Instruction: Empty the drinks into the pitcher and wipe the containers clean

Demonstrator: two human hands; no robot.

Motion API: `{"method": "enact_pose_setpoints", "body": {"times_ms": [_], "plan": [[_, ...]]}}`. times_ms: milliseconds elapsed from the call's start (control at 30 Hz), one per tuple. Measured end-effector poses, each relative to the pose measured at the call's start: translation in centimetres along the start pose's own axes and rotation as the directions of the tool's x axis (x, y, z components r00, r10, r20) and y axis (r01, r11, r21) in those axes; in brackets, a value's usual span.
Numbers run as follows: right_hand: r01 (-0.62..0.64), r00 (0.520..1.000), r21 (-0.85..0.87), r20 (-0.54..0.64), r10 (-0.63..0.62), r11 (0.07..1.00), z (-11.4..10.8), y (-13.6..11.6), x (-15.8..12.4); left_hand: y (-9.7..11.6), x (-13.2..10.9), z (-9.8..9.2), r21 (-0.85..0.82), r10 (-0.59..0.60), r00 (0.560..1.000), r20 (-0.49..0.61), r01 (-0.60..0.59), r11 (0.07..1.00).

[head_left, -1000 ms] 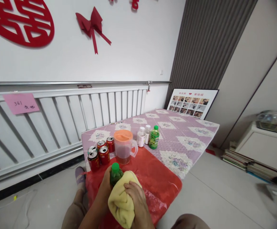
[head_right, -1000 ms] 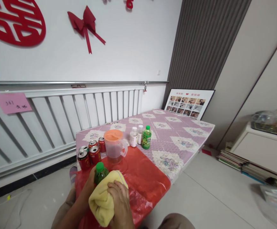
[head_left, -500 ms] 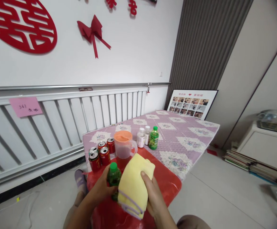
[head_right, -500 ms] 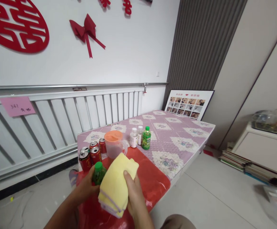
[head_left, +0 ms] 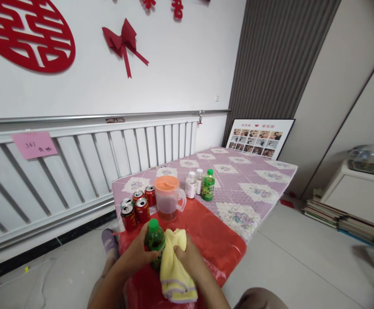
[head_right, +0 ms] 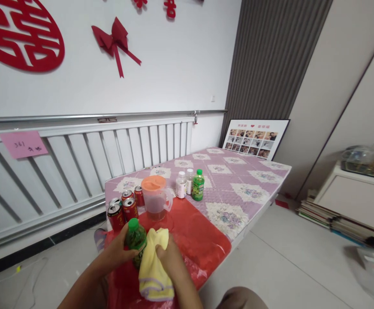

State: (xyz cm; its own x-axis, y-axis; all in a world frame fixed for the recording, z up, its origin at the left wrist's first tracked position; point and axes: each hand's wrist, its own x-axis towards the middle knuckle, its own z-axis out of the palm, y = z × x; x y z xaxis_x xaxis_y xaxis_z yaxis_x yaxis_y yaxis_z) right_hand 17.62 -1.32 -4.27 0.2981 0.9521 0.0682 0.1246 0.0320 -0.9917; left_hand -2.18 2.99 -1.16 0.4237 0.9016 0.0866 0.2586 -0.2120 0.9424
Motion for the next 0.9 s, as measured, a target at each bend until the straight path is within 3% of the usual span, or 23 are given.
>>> {"method": "enact_pose_setpoints", "body": {"times_ms": [167,300,367,500,767,900], "plan": [[-0.029,0.999,-0.031,-0.021,0.028,0.999,-0.8,-0.6,-0.1,-0.1,-0.2,0.3,-0.015,0.048,0.994,-0.098,-0.05,0.999],[-0.157,0.982,0.235,0.136,0.127,0.959,-1.2,-3.3,0.0,-0.1,-0.2,0.8,-0.004,0.069,0.953,-0.294,-0.073,0.997],[-0.219,0.969,0.374,0.19,0.157,0.901,-1.2,-4.8,0.1,0.0,-0.2,1.0,0.05,0.095,0.94,-0.329,-0.083,0.995],[-0.262,0.952,0.46,0.266,0.15,0.849,-0.5,-6.0,0.3,0.6,-0.3,1.0,0.059,0.105,0.965,-0.242,-0.093,0.994],[-0.18,0.963,0.211,0.236,0.129,0.961,-0.3,-2.4,0.3,1.1,-0.4,-1.2,-0.071,0.061,0.998,-0.01,-0.061,0.996],[-0.146,0.968,0.162,0.227,0.107,0.976,-0.8,-2.1,0.2,0.4,-0.2,-2.0,-0.125,0.074,0.995,0.07,-0.065,0.99]]}}
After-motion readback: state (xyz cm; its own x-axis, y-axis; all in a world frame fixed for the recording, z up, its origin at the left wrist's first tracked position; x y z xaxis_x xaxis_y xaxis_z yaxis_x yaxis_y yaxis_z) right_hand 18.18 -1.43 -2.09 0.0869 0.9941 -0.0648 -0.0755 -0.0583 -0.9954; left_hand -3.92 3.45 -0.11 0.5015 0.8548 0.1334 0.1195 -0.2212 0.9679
